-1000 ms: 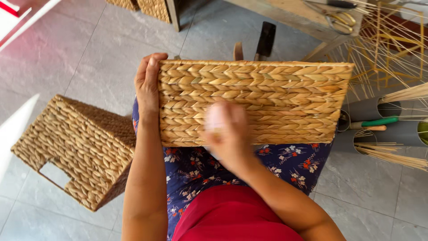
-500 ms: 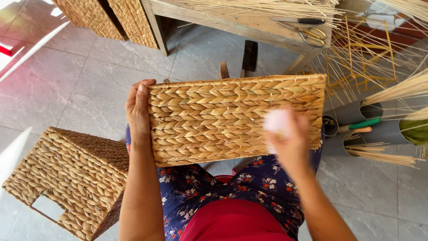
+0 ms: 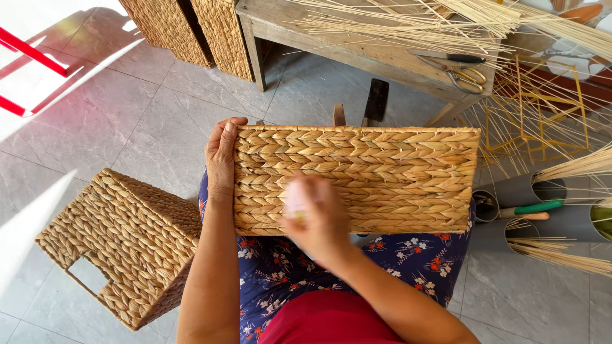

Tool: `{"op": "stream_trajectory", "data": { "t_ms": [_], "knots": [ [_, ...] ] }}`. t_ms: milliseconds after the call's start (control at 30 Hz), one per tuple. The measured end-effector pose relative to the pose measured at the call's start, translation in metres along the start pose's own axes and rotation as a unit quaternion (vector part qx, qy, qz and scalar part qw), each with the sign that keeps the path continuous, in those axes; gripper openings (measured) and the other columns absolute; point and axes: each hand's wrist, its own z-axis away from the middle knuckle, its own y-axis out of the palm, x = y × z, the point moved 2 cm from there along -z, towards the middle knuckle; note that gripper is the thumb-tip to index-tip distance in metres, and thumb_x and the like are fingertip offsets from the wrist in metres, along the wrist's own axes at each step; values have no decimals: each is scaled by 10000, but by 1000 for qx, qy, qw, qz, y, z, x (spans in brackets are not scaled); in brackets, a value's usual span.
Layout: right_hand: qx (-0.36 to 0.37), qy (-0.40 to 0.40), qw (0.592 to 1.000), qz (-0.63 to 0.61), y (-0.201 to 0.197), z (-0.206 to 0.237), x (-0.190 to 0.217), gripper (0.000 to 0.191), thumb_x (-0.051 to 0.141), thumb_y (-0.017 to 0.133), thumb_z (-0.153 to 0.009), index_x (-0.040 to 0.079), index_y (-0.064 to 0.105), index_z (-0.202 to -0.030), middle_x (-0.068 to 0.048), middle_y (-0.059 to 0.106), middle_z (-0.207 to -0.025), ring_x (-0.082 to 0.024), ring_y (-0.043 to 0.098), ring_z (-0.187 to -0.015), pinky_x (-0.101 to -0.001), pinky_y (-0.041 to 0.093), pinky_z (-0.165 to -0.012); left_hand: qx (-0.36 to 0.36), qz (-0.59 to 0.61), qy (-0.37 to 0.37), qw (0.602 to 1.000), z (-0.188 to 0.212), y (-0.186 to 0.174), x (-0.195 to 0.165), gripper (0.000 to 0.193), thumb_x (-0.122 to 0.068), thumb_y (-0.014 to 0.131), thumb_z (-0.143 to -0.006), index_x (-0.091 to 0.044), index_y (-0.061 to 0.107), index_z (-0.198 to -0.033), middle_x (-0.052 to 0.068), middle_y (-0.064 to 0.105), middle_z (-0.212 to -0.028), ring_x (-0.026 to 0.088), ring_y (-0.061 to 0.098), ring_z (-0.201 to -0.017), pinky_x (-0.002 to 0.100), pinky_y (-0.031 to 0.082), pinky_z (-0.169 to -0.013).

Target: The person sits on a low stool and scrubs a rectangular woven basket with a small brush, covering the exterior and interior surfaces. They then use scissors to trim loose fibers from the basket's edge before resuming brushing.

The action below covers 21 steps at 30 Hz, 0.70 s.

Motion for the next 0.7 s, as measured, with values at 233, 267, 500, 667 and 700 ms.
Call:
{"op": "stream_trajectory", "data": {
  "t_ms": [233, 267, 500, 667, 700],
  "knots": [
    [40, 0, 999, -4, -1, -4, -16, 877, 283, 900, -774, 87, 437, -1493, -195, 569, -1312, -335, 563, -1147, -467, 504, -948, -6, 0, -3, 1000, 1, -3, 0, 313, -356, 621, -1046, -68, 702, -1136, 20, 697, -991, 84, 639, -894, 220, 536, -821],
    [20, 19, 1000, 11, -18, 4, -35, 867, 233, 885, -771, 84, 446, -1504, -204, 559, -1319, -333, 567, -1169, -454, 519, -961, -9, 4, -11, 1000, 1, -4, 0, 309, -353, 621, -1043, -69, 701, -1133, 25, 699, -979, 87, 641, -880, 225, 541, -805],
    [-133, 193, 956, 179, -140, 66, -136, 852, 56, 857, -867, 81, 453, -1616, -199, 502, -1351, -321, 565, -1236, -436, 513, -1033, 3, 41, -16, 999, -12, -16, 1, 297, -330, 626, -1039, -57, 690, -1137, 21, 704, -994, 73, 640, -885, 219, 545, -806],
    [-117, 194, 961, 160, -99, 58, -105, 893, 93, 874, -801, 70, 449, -1586, -194, 490, -1294, -353, 555, -1185, -466, 482, -1010, 6, 33, 3, 999, -12, -22, 4, 306, -339, 635, -1044, -54, 706, -1131, 26, 695, -984, 75, 621, -869, 219, 530, -795],
    [-90, 198, 970, 105, -80, 52, -87, 856, 117, 855, -815, 83, 451, -1568, -192, 481, -1312, -335, 563, -1183, -438, 514, -975, 5, 27, 6, 1000, -12, -23, 5, 308, -340, 638, -1043, -53, 710, -1129, 25, 695, -989, 74, 620, -874, 218, 530, -801]
  ]
}}
